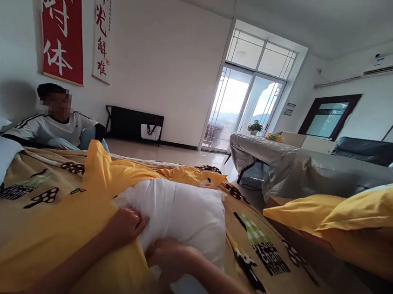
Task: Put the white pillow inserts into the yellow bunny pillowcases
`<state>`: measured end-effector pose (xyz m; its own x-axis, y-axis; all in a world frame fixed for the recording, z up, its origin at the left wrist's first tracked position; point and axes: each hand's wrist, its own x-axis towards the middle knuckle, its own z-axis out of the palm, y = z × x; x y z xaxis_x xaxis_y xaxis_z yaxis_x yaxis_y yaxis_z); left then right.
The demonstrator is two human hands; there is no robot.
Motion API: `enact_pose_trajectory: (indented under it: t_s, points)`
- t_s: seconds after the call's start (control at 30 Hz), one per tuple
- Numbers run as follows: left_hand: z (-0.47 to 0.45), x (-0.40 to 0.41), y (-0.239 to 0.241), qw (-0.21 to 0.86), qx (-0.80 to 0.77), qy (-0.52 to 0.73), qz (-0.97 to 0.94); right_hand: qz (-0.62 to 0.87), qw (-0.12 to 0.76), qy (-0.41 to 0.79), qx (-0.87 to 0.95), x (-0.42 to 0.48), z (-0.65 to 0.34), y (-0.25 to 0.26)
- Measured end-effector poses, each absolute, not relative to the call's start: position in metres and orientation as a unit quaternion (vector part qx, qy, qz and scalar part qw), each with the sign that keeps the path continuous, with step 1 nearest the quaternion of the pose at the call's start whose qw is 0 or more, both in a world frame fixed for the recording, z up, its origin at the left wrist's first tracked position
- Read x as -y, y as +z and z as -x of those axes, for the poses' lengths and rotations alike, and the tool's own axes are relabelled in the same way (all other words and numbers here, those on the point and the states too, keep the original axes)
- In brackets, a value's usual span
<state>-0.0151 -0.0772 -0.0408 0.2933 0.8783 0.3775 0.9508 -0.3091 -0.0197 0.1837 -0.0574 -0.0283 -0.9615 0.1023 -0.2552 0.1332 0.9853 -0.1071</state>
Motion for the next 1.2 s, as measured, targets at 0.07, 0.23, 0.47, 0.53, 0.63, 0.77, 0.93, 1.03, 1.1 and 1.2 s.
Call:
enact_pose_trajectory:
  t_s: [0.07, 0.23, 0.47, 0.53, 0.63, 0.77, 0.93, 1.03, 1.1, 1.2]
  points:
    - [0.015, 0.081, -0.046, 0.108, 0.599, -0.128, 0.783, -0.036, 0.117, -0.146, -0.982, 0.046, -0.189, -0.002]
    - [0.011, 0.085, -0.051, 0.081, 0.629, -0.094, 0.768, -0.357, -0.232, -0.157, -0.891, -0.025, -0.202, 0.051]
    - [0.01, 0.09, -0.032, 0.034, 0.643, -0.118, 0.756, -0.465, -0.162, -0.062, -0.868, -0.025, -0.189, 0.01]
    - [0.012, 0.091, -0.013, 0.033, 0.629, -0.163, 0.759, -0.451, -0.173, -0.022, -0.875, -0.006, -0.186, 0.005]
    - [0.014, 0.085, 0.022, 0.154, 0.591, -0.242, 0.754, -0.427, -0.196, 0.074, -0.88, 0.024, -0.186, 0.006]
    - [0.011, 0.07, 0.056, 0.315, 0.557, -0.175, 0.748, -0.393, -0.209, 0.171, -0.879, 0.057, -0.187, 0.006]
    - [0.002, 0.053, 0.072, 0.349, 0.574, -0.088, 0.735, -0.348, -0.218, 0.22, -0.885, 0.081, -0.182, 0.0]
    - [-0.009, 0.046, 0.081, 0.352, 0.561, -0.083, 0.744, -0.331, -0.219, 0.226, -0.89, 0.088, -0.176, -0.003]
    - [-0.021, 0.041, 0.086, 0.348, 0.54, -0.075, 0.763, -0.32, -0.224, 0.229, -0.892, 0.093, -0.172, -0.005]
    - [-0.047, 0.037, 0.086, 0.322, 0.506, -0.061, 0.798, -0.307, -0.229, 0.22, -0.897, 0.1, -0.164, -0.009]
